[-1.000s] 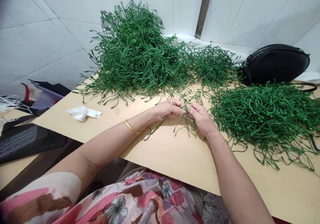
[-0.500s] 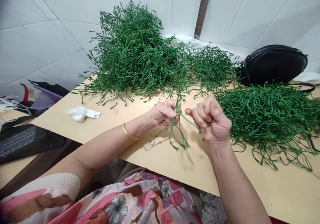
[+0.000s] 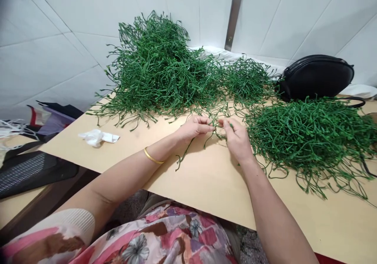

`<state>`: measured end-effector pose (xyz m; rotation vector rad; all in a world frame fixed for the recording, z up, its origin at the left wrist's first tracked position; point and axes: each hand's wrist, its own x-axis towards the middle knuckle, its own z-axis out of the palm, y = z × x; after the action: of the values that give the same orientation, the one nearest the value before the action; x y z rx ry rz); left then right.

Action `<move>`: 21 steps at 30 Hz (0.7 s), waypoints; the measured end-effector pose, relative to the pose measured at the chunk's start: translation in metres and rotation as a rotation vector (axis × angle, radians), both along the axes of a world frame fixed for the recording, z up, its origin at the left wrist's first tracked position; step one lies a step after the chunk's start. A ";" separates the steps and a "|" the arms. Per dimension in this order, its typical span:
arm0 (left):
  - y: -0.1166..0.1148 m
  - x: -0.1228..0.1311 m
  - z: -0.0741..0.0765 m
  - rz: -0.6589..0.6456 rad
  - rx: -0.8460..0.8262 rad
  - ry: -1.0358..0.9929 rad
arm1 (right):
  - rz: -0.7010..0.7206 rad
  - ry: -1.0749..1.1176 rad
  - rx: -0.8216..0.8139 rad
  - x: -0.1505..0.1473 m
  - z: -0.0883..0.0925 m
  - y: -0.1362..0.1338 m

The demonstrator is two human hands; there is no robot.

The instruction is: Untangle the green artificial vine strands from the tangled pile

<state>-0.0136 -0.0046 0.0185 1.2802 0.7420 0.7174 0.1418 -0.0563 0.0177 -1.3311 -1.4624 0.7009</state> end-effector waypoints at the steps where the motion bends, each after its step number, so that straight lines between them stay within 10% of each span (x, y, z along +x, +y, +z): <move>1: 0.000 0.001 -0.002 -0.007 -0.002 0.002 | 0.037 -0.069 -0.015 -0.003 -0.002 0.000; 21: 0.007 -0.001 -0.001 -0.089 -0.218 -0.040 | 0.182 -0.357 -0.094 -0.005 -0.005 0.004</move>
<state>-0.0146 0.0022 0.0176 1.0907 0.7053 0.5720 0.1372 -0.0525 0.0123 -1.4614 -1.8741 0.6784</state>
